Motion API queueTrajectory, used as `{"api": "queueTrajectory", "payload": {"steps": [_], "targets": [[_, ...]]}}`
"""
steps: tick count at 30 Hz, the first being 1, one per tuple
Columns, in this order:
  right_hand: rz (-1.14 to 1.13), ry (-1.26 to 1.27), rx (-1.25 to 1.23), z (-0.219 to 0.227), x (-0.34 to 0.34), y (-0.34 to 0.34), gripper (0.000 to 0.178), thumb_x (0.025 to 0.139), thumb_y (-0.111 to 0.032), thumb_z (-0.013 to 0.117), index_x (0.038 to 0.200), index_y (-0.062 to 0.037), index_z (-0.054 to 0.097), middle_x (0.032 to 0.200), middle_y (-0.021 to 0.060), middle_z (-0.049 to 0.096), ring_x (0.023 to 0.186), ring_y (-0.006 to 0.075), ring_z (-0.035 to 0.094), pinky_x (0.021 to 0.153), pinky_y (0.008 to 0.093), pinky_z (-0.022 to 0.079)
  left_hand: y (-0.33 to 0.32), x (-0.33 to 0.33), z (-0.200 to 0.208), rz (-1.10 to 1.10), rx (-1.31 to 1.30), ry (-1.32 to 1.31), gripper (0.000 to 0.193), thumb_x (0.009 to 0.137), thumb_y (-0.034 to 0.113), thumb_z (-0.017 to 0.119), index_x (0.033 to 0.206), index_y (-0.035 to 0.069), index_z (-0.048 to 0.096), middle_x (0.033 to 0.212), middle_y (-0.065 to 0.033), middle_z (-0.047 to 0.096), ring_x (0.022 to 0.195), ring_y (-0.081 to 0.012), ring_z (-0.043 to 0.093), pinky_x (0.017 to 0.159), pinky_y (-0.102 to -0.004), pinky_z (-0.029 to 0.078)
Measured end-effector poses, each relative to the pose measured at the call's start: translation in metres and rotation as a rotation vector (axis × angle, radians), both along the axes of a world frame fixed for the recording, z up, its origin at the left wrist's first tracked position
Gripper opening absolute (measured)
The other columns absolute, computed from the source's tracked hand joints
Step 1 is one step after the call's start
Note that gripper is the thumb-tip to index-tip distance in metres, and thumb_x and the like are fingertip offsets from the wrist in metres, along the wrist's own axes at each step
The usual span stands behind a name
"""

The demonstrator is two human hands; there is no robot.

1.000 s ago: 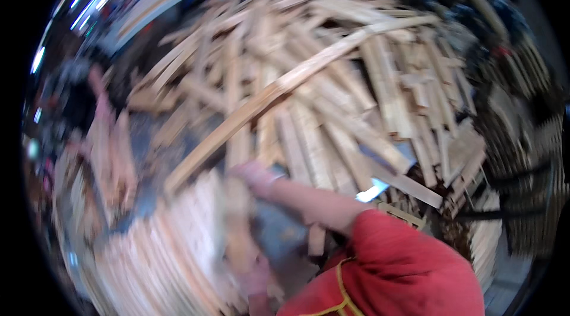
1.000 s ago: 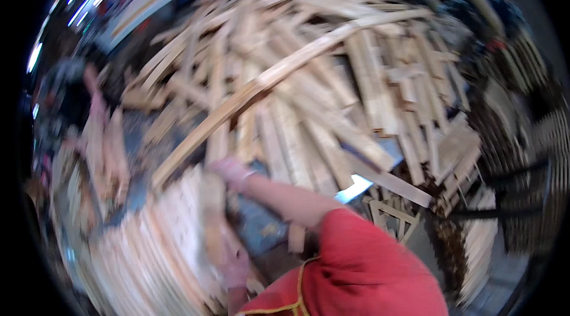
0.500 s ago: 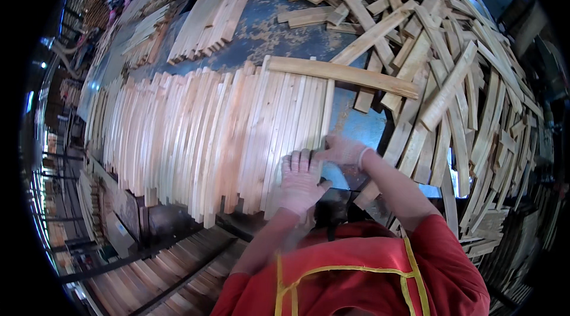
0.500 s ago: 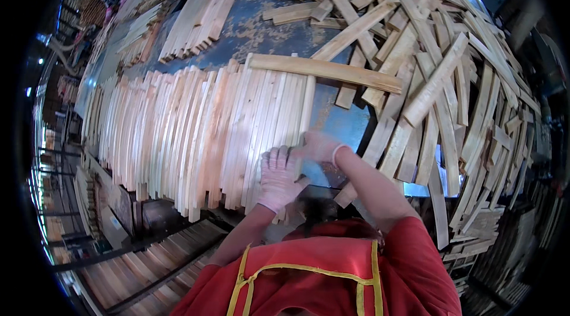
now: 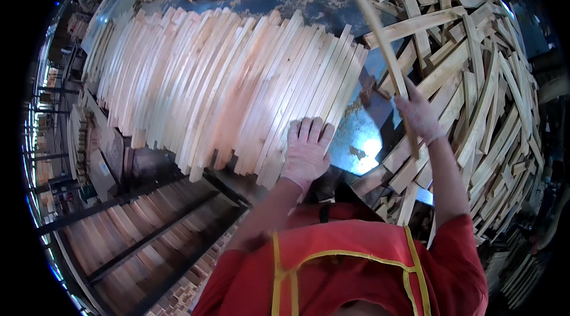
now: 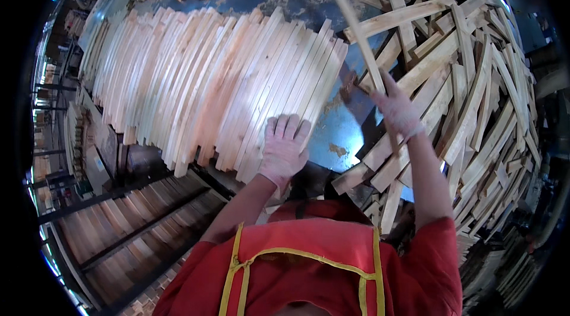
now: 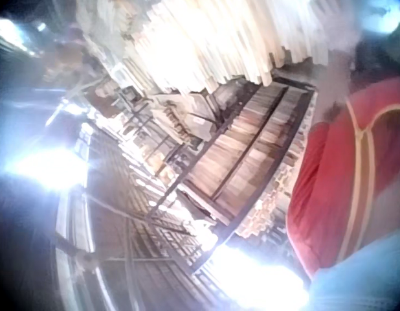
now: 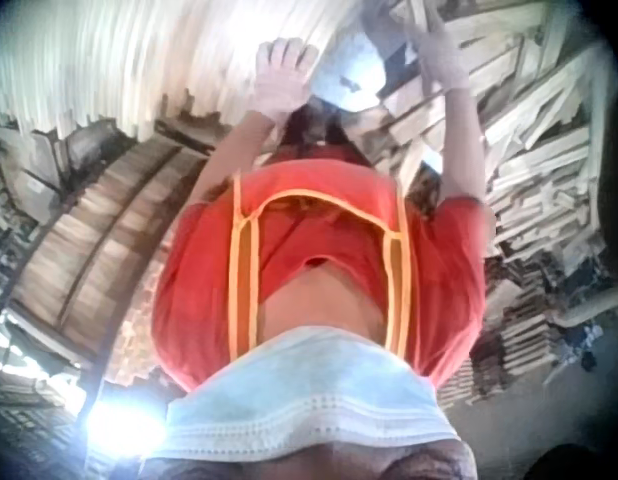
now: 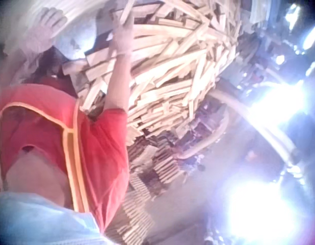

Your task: The person repeatedly picks up individual wooden planks from a large pile on a metal table and places them into a neat, aligned stack. The person works continuously, moving planks one by one from the disorganized pile to the growing stack.

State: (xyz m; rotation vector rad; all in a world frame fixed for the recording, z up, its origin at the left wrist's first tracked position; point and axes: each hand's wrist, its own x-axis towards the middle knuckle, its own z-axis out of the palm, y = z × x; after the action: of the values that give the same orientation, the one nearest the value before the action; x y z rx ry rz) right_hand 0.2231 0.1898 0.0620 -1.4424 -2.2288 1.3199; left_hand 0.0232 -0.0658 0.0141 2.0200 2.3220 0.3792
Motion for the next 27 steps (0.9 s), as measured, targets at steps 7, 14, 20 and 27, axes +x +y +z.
{"api": "queueTrajectory", "payload": {"steps": [7, 14, 20, 27], "targets": [[-0.077, -0.266, -0.360, -0.057, 0.013, -0.185, 0.081, 0.106, -0.034, 0.058, 0.170, -0.0083, 0.017, 0.104, 0.0306, 0.074, 0.098, 0.0484, 0.074, 0.097, 0.0527, 0.057, -0.016, -0.042, 0.012, 0.000, -0.022, -0.260, 0.063, 0.083, 0.037, 0.079, 0.139, 0.010, 0.064, 0.142, -0.0112, 0.054, 0.137, -0.0330, 0.051, 0.120, -0.0477, 0.039], [0.282, -0.180, -0.149, -0.096, -0.044, -0.127, 0.087, 0.100, -0.045, 0.069, 0.161, 0.0059, 0.035, 0.113, 0.0276, 0.075, 0.108, 0.0445, 0.073, 0.095, 0.0473, 0.057, -0.155, -0.086, 0.001, 0.466, 0.213, -0.328, 0.044, 0.090, 0.023, 0.078, 0.129, 0.004, 0.071, 0.118, -0.0161, 0.070, 0.107, -0.0329, 0.068, 0.097, -0.0434, 0.054], [-0.264, 0.127, -0.337, -0.097, -0.036, -0.119, 0.079, 0.097, -0.028, 0.073, 0.162, 0.0018, 0.039, 0.144, 0.0256, 0.065, 0.112, 0.0346, 0.072, 0.087, 0.0429, 0.060, -0.233, -0.065, -0.056, 1.271, 0.322, -1.647, 0.029, 0.099, 0.031, 0.077, 0.119, 0.010, 0.074, 0.099, -0.0074, 0.071, 0.088, -0.0227, 0.068, 0.083, -0.0397, 0.055], [-0.404, 0.365, -0.321, -0.102, -0.061, -0.093, 0.071, 0.104, -0.026, 0.068, 0.164, -0.0003, 0.038, 0.144, 0.0197, 0.064, 0.122, 0.0256, 0.066, 0.101, 0.0328, 0.052, -0.174, 0.005, -0.053, 0.722, -0.083, -1.962, 0.042, 0.103, 0.044, 0.069, 0.126, 0.010, 0.065, 0.119, -0.0108, 0.071, 0.109, -0.0252, 0.067, 0.097, -0.0384, 0.052]]}}
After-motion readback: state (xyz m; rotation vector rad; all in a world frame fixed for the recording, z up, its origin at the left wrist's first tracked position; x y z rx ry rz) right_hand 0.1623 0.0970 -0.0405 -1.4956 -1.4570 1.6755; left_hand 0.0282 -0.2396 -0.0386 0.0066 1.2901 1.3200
